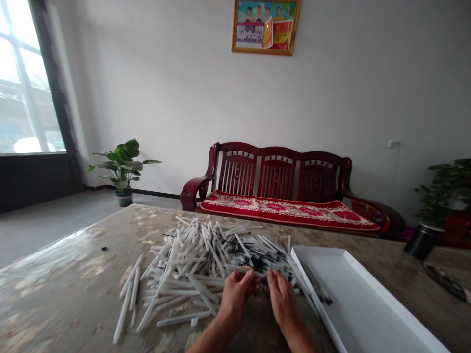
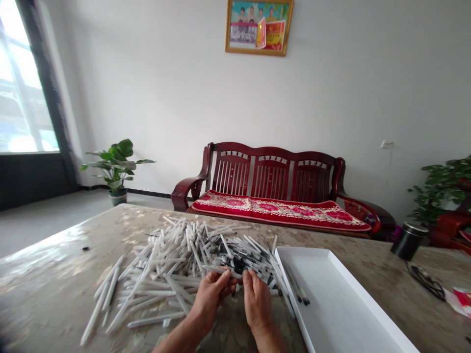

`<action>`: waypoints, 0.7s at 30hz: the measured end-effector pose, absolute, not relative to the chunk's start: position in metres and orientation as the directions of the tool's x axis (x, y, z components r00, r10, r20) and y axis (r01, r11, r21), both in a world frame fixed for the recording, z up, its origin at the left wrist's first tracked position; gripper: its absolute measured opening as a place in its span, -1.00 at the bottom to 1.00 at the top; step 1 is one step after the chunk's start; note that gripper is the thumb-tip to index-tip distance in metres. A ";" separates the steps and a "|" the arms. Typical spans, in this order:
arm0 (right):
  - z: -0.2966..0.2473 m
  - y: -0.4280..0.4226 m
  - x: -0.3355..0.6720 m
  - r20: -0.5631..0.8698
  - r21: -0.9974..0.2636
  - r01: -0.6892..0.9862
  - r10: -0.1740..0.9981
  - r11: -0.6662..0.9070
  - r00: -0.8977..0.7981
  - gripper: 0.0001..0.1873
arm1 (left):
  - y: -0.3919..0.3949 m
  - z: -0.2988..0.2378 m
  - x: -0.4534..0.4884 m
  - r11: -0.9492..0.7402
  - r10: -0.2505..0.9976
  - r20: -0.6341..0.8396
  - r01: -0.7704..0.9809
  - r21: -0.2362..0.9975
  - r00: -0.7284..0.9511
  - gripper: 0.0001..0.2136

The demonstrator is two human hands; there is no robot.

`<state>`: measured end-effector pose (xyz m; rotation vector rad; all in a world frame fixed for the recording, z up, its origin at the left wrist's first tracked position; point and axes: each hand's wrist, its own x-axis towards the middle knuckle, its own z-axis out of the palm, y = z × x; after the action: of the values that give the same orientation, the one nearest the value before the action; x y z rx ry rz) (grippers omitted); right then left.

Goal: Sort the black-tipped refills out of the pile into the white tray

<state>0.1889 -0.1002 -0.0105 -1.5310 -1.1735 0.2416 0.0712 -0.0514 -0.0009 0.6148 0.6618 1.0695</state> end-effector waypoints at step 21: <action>0.001 -0.102 0.194 0.321 -0.936 0.294 0.817 0.195 0.478 -0.45 | -0.048 0.013 0.055 0.723 0.498 -0.318 -0.185 0.665 0.807 -0.51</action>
<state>0.1938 -0.1022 0.0008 -1.3759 -1.0695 0.4872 0.0549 -0.0479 0.0127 0.6615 0.5088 0.3957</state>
